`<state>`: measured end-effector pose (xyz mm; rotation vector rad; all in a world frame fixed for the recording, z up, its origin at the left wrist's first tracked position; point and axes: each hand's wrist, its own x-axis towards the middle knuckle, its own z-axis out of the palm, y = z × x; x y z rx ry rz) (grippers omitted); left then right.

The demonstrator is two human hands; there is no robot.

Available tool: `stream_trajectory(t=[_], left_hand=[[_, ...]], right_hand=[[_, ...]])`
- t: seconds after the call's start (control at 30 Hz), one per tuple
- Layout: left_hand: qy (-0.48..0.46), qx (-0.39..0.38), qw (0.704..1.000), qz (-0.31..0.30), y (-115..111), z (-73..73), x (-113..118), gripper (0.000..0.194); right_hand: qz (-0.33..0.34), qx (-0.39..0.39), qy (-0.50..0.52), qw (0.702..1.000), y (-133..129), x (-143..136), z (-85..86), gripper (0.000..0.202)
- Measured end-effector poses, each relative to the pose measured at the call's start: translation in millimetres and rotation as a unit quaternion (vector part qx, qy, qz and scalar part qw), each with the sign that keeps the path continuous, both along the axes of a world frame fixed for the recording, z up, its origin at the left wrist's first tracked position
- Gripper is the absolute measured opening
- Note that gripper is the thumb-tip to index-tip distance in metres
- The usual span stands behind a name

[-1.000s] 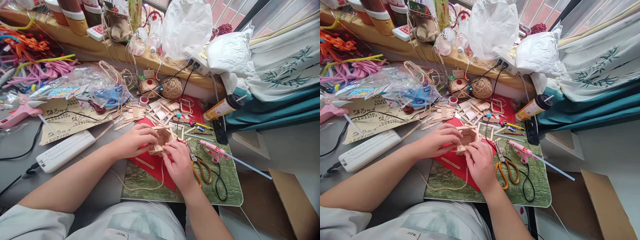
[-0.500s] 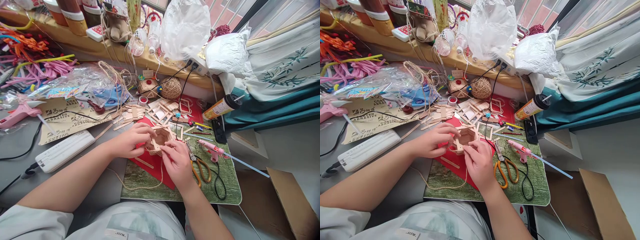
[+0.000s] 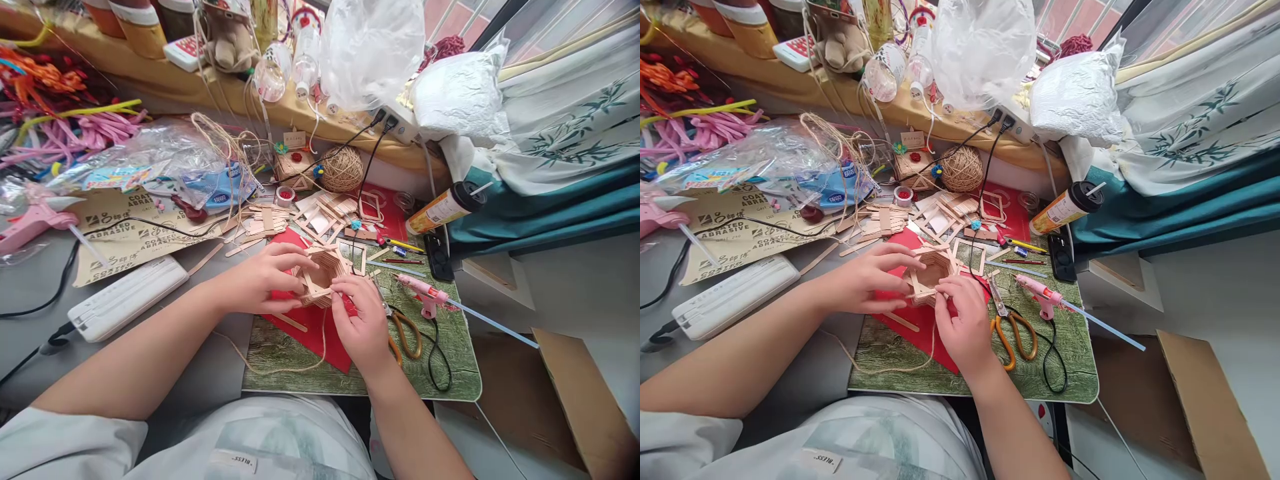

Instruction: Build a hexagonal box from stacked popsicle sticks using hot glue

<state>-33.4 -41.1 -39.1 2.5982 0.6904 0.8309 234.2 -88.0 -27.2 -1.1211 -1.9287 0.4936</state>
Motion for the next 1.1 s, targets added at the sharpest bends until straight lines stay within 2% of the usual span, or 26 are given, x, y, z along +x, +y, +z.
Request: stream_trajectory(t=[0.13, 0.27, 0.37, 0.6, 0.7, 0.87, 1.0, 1.1], left_hand=[[-0.008, 0.009, 1.000, -0.003, 0, 0.5, -1, 0.008], [-0.029, 0.023, 0.999, 0.014, 2, -1.6, -1, 0.013], [-0.063, 0.042, 0.997, 0.030, 2, -2.3, 0, 0.009], [-0.167, 0.087, 0.972, 0.144, 2, 6.0, -11, 0.016], [-0.208, 0.071, 0.957, 0.191, 3, 6.6, -23, 0.013], [-0.299, 0.036, 0.901, 0.311, 9, -2.3, -43, 0.018], [-0.398, 0.065, 0.844, 0.353, 16, 0.9, -53, 0.025], [-0.472, 0.071, 0.802, 0.359, 21, 8.2, -60, 0.031]], right_hand=[[-0.010, -0.010, 0.022, 1.000, 0, 1, -1.7, 0.018], [-0.023, -0.023, 0.052, 0.998, 0, 3, -1.6, 0.016], [-0.037, -0.015, 0.077, 0.996, 1, 5, -2.4, 0.014], [-0.068, -0.090, 0.162, 0.980, 5, 11, -17.4, 0.006], [-0.070, -0.106, 0.190, 0.974, 7, 11, -20.9, 0.006], [-0.071, -0.103, 0.172, 0.977, 9, 14, -21.1, 0.006], [-0.075, -0.102, 0.174, 0.977, 10, 15, -23.6, 0.007], [-0.078, -0.096, 0.170, 0.978, 11, 15, -25.6, 0.008]])
